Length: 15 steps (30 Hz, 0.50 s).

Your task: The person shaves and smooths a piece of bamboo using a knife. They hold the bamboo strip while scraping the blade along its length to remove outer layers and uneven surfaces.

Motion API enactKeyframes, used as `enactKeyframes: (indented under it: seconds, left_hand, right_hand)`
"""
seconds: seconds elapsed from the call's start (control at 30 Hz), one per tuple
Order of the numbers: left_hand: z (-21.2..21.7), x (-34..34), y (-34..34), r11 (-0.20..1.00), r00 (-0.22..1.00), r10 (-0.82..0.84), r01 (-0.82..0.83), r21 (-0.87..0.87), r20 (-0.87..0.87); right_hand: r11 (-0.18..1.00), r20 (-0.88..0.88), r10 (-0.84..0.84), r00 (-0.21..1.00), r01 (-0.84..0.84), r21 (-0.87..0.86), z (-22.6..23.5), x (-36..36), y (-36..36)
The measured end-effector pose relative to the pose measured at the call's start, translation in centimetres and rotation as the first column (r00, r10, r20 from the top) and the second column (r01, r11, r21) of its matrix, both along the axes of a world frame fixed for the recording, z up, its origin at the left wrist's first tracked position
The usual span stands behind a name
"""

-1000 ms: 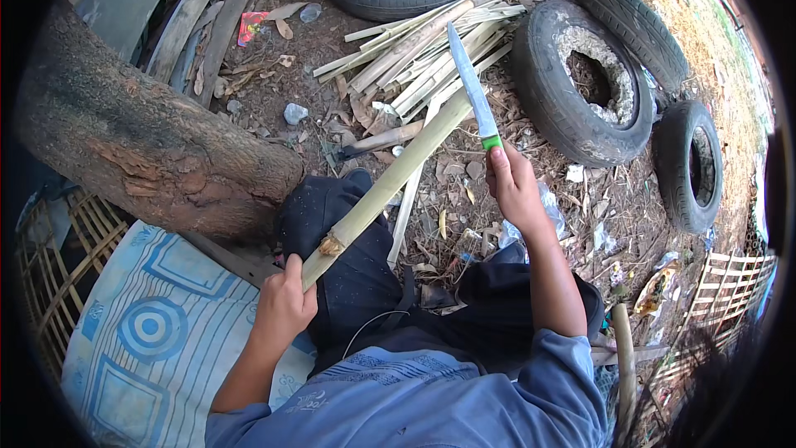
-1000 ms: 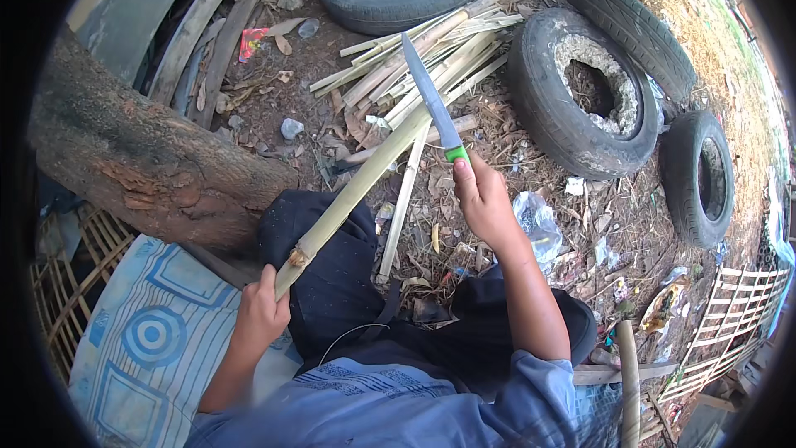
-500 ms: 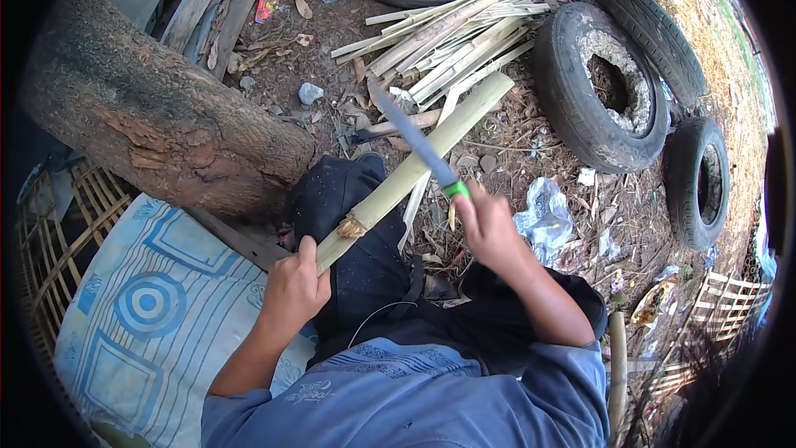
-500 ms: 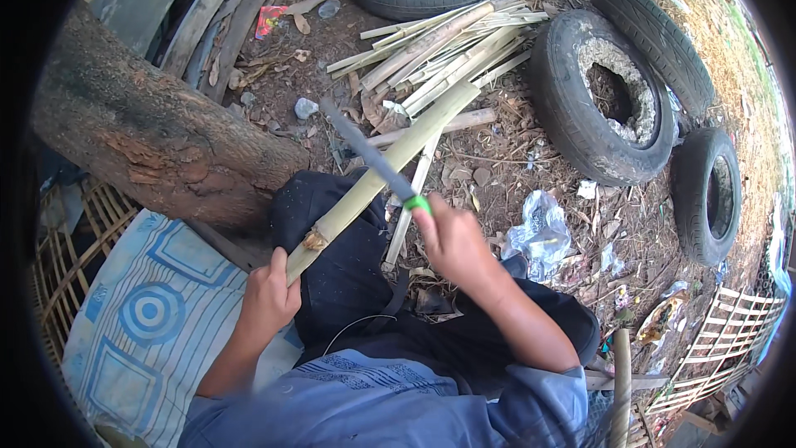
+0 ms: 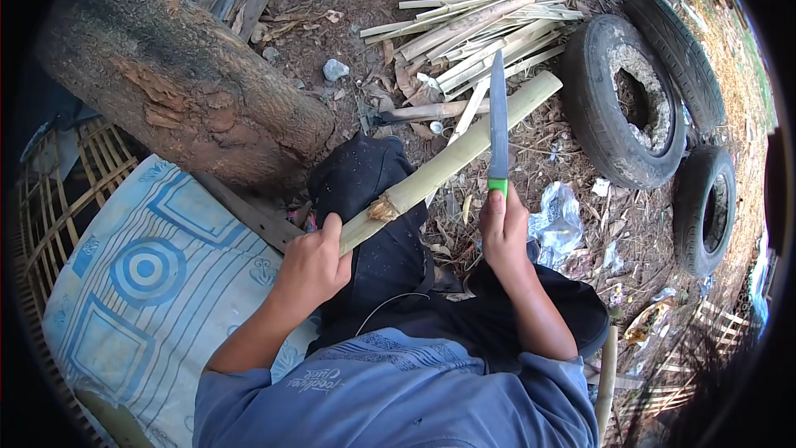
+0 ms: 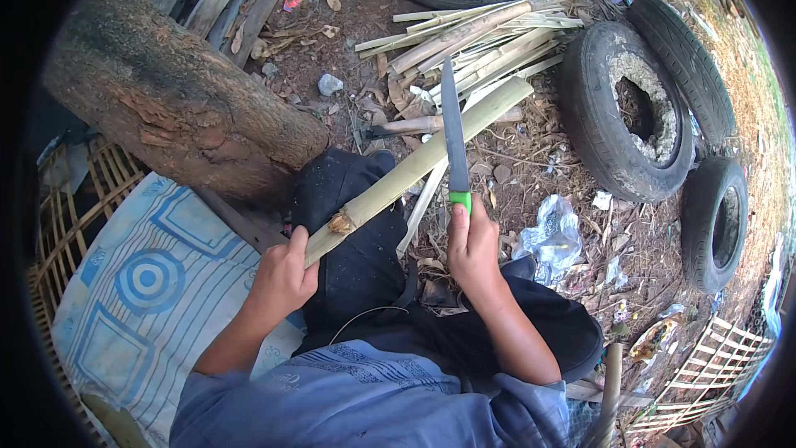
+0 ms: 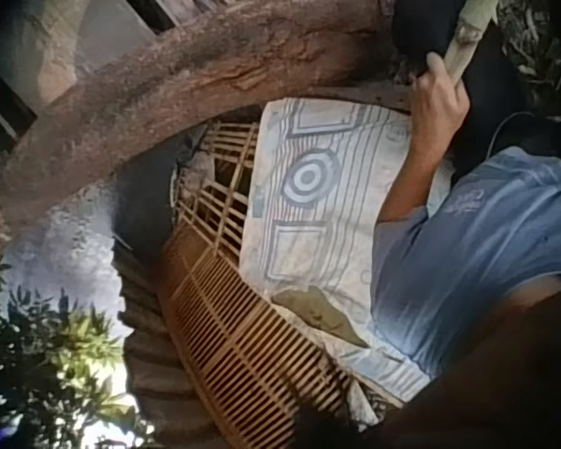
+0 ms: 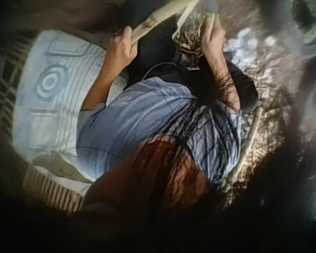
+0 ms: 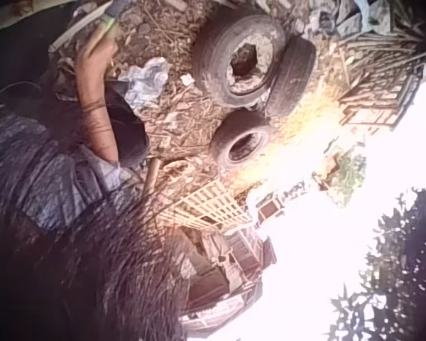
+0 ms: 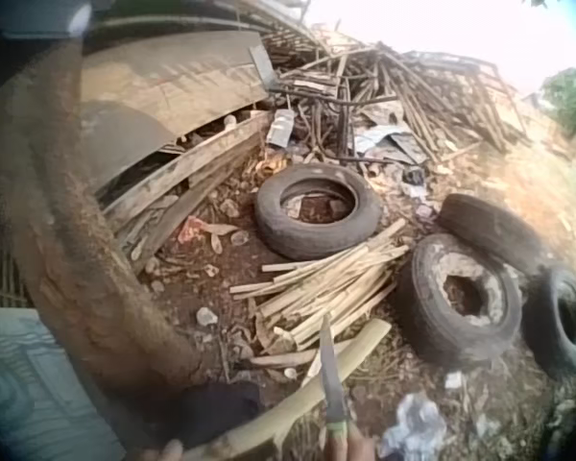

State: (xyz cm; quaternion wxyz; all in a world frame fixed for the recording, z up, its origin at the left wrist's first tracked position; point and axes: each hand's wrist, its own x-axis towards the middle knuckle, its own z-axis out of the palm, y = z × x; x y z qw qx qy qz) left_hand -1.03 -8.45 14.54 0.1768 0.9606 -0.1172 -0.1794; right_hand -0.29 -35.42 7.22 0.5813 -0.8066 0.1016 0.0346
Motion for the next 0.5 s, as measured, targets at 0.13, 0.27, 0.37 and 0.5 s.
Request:
enactKeyframes:
  seconds: [0.13, 0.27, 0.37, 0.5]
  left_hand:
    - [-0.1, -0.1, 0.7, 1.0, 0.999, 0.024, -0.024, -0.017, 0.026]
    - [0.0, -0.1, 0.7, 0.996, 0.998, 0.059, -0.06, -0.074, -0.004]
    - [0.3, 0.1, 0.4, 0.994, 0.998, 0.068, -0.069, -0.087, -0.013]
    - [0.3, 0.3, 0.3, 0.989, 0.997, 0.075, -0.078, -0.126, -0.029]
  right_hand:
    - [0.996, 0.035, 0.068, 0.997, -0.066, -0.058, 0.4, -0.1, 0.0]
    - [0.999, 0.021, 0.047, 0.999, -0.048, 0.025, 0.3, -0.5, 0.9]
    - [0.998, 0.014, 0.022, 1.0, -0.022, 0.062, -0.1, -1.3, 0.7]
    - [0.999, 0.027, 0.049, 0.998, -0.049, -0.023, 0.4, 0.5, -0.8]
